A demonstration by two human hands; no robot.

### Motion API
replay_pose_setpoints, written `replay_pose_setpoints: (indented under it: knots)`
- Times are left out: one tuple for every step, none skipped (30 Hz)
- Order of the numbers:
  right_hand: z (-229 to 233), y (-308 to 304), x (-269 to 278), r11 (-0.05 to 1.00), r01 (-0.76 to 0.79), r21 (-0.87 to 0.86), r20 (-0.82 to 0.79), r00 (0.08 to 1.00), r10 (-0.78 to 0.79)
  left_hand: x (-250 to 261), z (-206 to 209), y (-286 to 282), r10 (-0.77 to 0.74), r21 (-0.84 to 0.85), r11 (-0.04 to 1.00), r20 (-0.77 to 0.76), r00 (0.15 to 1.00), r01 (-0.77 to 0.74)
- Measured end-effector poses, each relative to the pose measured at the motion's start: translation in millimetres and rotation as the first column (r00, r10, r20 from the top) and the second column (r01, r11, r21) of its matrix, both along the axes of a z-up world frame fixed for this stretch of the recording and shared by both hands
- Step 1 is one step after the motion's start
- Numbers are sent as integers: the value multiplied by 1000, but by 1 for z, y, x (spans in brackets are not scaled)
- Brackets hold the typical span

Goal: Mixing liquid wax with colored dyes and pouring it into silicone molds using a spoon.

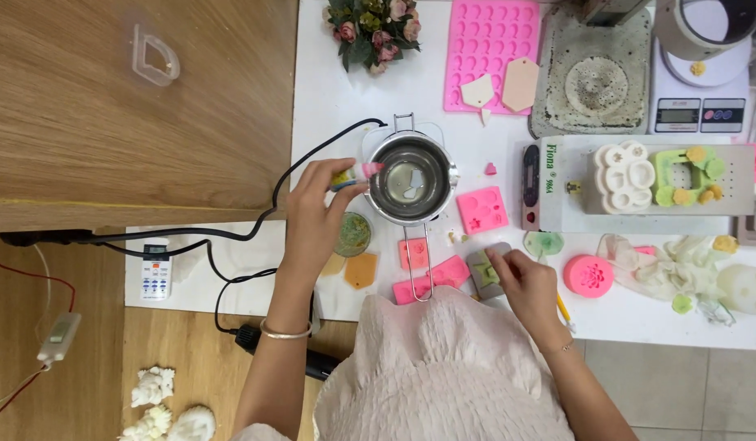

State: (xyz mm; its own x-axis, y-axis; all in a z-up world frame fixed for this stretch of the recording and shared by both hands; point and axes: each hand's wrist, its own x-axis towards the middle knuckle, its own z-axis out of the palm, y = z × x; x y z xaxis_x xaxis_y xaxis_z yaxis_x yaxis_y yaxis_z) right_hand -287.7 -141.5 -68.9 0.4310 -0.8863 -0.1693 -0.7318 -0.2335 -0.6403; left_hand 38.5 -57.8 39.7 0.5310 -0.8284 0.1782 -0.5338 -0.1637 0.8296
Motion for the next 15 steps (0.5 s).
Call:
replay_pose_setpoints:
  knots:
    - [-7,5,-15,1000,13,-6,-8,1000,-13,-4,-6,8,-13,-6,1000,-8,1000,13]
    - [-14,10,-31,998,56,16,-79,995,-55,-9,-12,15,50,-39,997,-219,975,-60]
    - [-21,16,-48,994,106,34,-154,983,-100,-15,-19,22,97,-52,990,-425,900,-131]
    - [-17,17,-59,992,123,26,-164,979,-117,-20,-21,31,79,-57,992,-436,897,-116]
    - [-14,18,-69,991,133,14,-157,979,-129,-24,-23,42,61,-106,985,-522,851,-136]
    - [-10,20,-78,990,143,3,-150,979,-141,-27,-25,53,38,-150,976,-604,796,-160]
    - [-15,23,-95,989,151,-3,-158,976,-149,-32,-25,65,29,-153,976,-611,791,-153]
    - [-19,26,-110,991,123,-46,-249,960,-131,-37,-25,76,78,-125,972,-632,771,-200]
    - [-25,25,-121,993,81,-87,-332,937,-105,-39,-24,88,133,-99,962,-646,752,-256]
    - [-11,30,-123,993,78,-93,-334,937,-105,-42,-29,96,131,-104,960,-649,749,-259]
    - [-1,31,-116,999,9,-47,-377,926,-26,-42,-31,110,138,-150,943,-639,757,-299]
    - [8,34,-108,998,-59,-1,-416,908,53,-40,-33,125,145,-195,921,-629,764,-336]
    - [38,45,-76,995,-97,10,-398,913,93,-40,-29,140,182,-191,910,-612,770,-368]
    - [68,58,-44,968,-228,104,-246,937,247,-40,-25,154,215,-190,896,-603,768,-400]
    - [101,71,-18,917,-357,176,-87,923,376,-43,-24,166,239,-191,884,-602,762,-428]
